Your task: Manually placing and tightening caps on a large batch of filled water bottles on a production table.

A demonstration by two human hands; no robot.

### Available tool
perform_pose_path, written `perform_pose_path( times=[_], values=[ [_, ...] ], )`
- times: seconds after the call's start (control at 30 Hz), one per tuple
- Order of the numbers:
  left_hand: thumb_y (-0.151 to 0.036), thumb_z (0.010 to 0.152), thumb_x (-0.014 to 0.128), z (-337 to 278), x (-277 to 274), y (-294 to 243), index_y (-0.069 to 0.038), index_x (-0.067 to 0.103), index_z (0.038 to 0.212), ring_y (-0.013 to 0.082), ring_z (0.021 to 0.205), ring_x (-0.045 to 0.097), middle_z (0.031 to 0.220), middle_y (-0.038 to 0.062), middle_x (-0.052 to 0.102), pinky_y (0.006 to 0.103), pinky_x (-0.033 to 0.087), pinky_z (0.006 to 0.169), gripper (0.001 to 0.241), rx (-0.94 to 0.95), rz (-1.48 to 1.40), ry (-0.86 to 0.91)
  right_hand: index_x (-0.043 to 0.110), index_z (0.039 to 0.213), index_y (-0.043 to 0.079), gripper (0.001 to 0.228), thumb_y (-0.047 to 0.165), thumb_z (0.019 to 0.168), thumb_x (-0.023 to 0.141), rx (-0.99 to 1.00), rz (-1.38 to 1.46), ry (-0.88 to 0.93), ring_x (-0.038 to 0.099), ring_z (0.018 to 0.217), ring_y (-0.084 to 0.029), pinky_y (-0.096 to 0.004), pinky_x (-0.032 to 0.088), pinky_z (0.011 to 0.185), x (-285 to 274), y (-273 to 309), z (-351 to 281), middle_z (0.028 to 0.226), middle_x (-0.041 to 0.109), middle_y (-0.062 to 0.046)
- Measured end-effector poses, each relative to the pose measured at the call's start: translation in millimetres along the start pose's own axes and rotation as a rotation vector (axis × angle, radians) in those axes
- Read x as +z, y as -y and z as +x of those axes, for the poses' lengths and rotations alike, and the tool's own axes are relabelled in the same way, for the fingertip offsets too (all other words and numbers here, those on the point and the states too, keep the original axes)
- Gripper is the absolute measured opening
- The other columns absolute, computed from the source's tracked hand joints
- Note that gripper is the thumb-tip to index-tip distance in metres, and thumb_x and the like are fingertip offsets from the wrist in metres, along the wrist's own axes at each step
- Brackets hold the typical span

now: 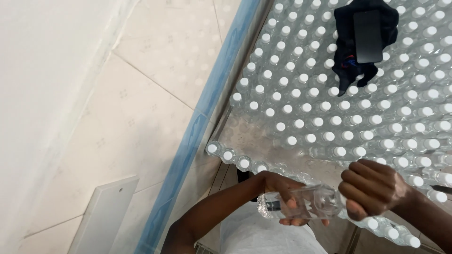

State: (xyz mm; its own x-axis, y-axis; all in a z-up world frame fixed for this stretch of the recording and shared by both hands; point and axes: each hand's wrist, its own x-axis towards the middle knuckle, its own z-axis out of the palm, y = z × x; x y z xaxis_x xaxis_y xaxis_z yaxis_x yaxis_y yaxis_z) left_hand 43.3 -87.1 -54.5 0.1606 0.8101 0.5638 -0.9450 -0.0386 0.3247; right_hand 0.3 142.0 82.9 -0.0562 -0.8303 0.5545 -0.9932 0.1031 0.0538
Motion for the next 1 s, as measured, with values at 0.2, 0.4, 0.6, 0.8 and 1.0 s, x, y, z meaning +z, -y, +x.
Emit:
perform_pose_path(
  times=[0.2,0.4,0.6,0.8,1.0],
  values=[
    [-0.046,0.085,0.08,-20,77,-69,-0.002,0.039,0.161,0.031,0.085,0.083,0.122,0.023,0.079,0.0438,0.072,0.074,0.097,-0.206,0.732,-0.882,0.043,0.054,0.02,0.056,0.023,0.109,0.032,0.925,0.365,0.035,0.028,0.031,-0.012,-0.034,0.026,0.028,46,-7,-18,0.042,0.032,0.005],
    [-0.029,0.087,0.077,-8,94,-70,-0.006,0.043,0.159,0.0318,0.075,0.073,0.092,0.015,0.071,0.0445,0.058,0.062,0.083,-0.792,1.756,-1.584,0.071,0.123,-0.012,0.06,0.038,0.106,0.042,1.874,0.662,0.243,0.035,0.046,-0.02,-0.042,0.023,0.046,91,-31,12,0.053,0.039,-0.005],
    [-0.011,0.088,0.083,-21,97,-46,-0.009,0.063,0.144,0.0265,0.075,0.072,0.084,0.01,0.067,0.044,0.058,0.068,0.059,-0.922,2.836,-1.627,0.049,0.07,0.01,0.065,0.06,0.11,0.042,1.985,1.137,0.443,0.036,0.042,-0.016,-0.036,0.025,0.042,102,-42,22,0.057,0.029,0.003],
    [-0.038,0.09,0.086,-60,99,-50,-0.009,0.049,0.161,0.0307,0.092,0.077,0.112,0.016,0.07,0.0459,0.063,0.079,0.085,-0.473,2.496,-1.846,0.064,0.144,-0.001,0.053,0.039,0.114,0.05,1.618,0.925,0.358,0.076,0.088,-0.036,-0.043,0.061,0.063,51,-52,119,0.097,0.07,-0.029],
    [-0.064,0.094,0.07,-98,113,-44,-0.001,0.044,0.163,0.0438,0.118,0.07,0.134,0.028,0.064,0.0562,0.057,0.102,0.097,0.042,2.257,-1.976,0.072,0.138,0.004,0.042,0.029,0.103,0.074,1.31,0.691,0.359,0.078,0.084,-0.035,-0.046,0.066,0.07,77,-47,165,0.086,0.075,-0.025]
  ],
)
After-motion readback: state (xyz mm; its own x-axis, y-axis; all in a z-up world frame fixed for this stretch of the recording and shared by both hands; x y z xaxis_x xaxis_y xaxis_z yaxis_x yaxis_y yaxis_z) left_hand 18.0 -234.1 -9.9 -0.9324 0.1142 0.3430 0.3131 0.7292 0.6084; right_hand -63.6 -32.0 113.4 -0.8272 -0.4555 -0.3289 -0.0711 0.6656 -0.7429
